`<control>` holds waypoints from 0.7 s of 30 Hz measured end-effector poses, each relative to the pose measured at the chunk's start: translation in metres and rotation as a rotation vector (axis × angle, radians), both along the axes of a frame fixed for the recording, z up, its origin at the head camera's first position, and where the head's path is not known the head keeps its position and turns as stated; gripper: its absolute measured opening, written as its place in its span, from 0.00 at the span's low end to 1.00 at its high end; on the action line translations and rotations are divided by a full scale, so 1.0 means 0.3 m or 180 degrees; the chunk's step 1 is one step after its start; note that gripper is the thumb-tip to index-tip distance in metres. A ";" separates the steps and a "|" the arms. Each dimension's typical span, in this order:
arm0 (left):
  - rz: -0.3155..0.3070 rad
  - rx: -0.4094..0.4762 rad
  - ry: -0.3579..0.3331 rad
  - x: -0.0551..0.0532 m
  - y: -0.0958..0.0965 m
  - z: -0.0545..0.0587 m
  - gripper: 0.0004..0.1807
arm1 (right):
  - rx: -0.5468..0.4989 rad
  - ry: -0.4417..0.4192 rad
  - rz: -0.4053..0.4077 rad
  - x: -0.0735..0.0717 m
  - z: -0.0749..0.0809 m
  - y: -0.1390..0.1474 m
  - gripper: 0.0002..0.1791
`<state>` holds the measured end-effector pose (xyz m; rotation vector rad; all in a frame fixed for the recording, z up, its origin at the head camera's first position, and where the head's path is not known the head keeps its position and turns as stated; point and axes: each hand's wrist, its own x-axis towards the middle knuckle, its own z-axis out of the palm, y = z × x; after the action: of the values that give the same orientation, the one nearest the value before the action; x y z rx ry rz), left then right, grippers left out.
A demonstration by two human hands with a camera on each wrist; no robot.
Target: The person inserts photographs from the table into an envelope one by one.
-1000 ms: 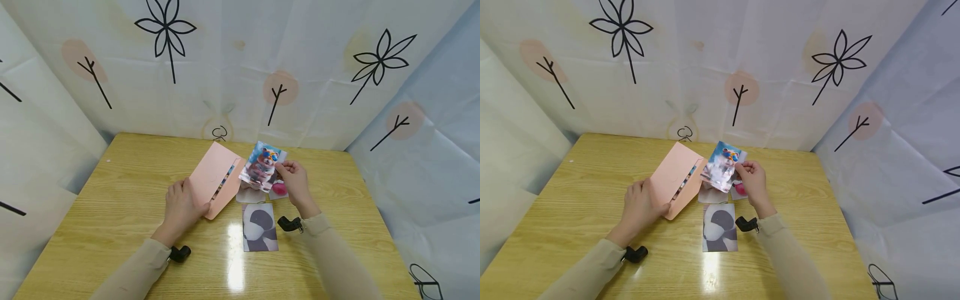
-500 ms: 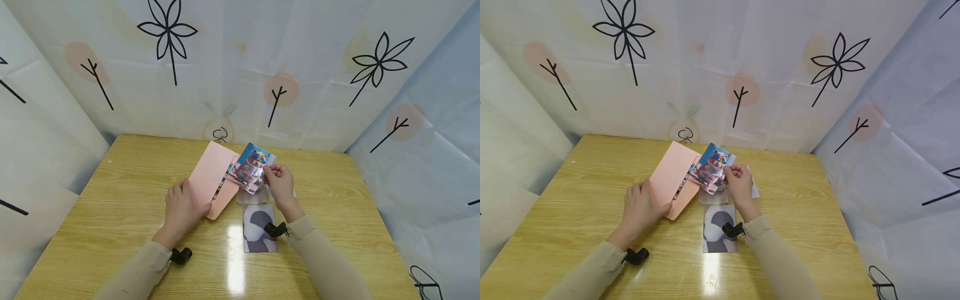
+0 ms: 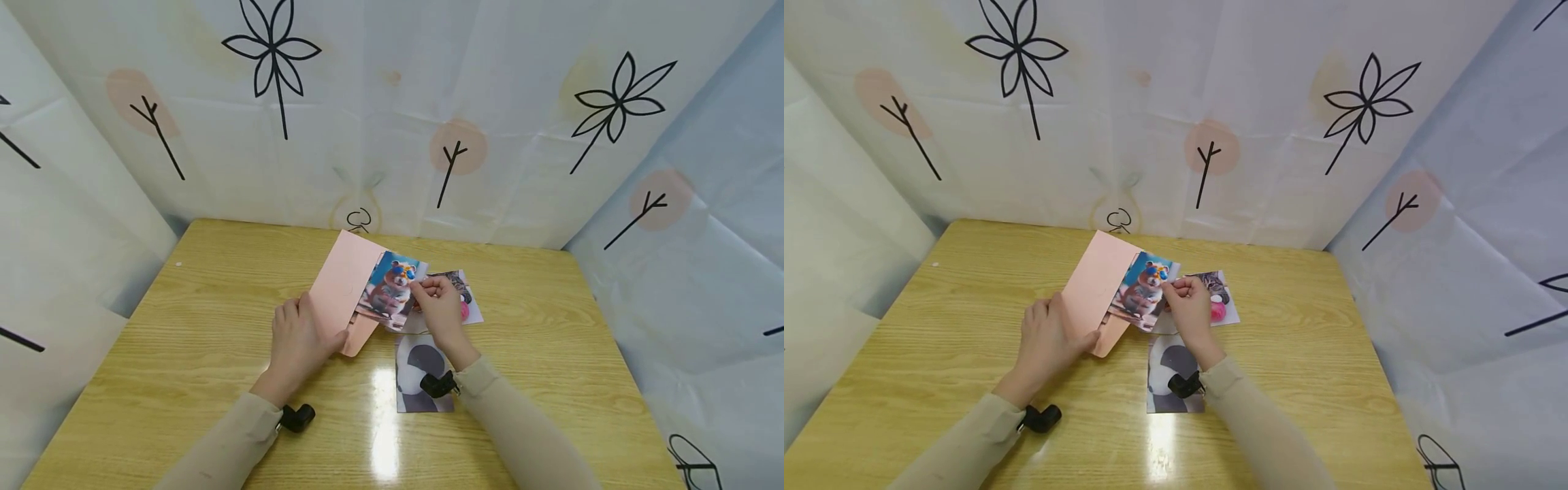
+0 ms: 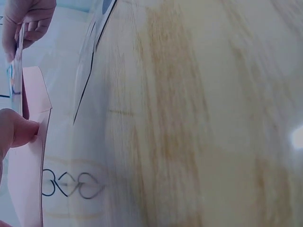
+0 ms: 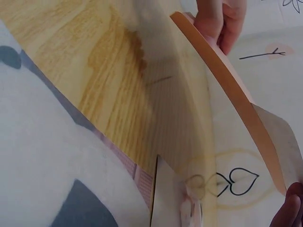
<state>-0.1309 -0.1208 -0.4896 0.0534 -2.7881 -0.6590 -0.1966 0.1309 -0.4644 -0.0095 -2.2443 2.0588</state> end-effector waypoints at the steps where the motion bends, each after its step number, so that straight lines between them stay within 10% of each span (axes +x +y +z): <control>1: 0.0004 0.0003 0.0004 -0.001 0.001 0.001 0.56 | 0.0018 -0.0006 0.0011 0.000 -0.003 -0.005 0.16; 14: -0.0006 0.0018 0.0094 -0.014 0.003 0.007 0.55 | 0.0015 0.0072 0.0196 0.008 0.021 -0.065 0.15; 21: 0.0046 0.0008 -0.0008 -0.016 -0.004 0.004 0.56 | -0.0011 0.0134 0.0491 0.073 0.134 -0.097 0.17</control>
<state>-0.1356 -0.1219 -0.4884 0.0750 -2.7865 -0.6593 -0.1748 0.1019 -0.4243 0.2113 -2.2826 2.1152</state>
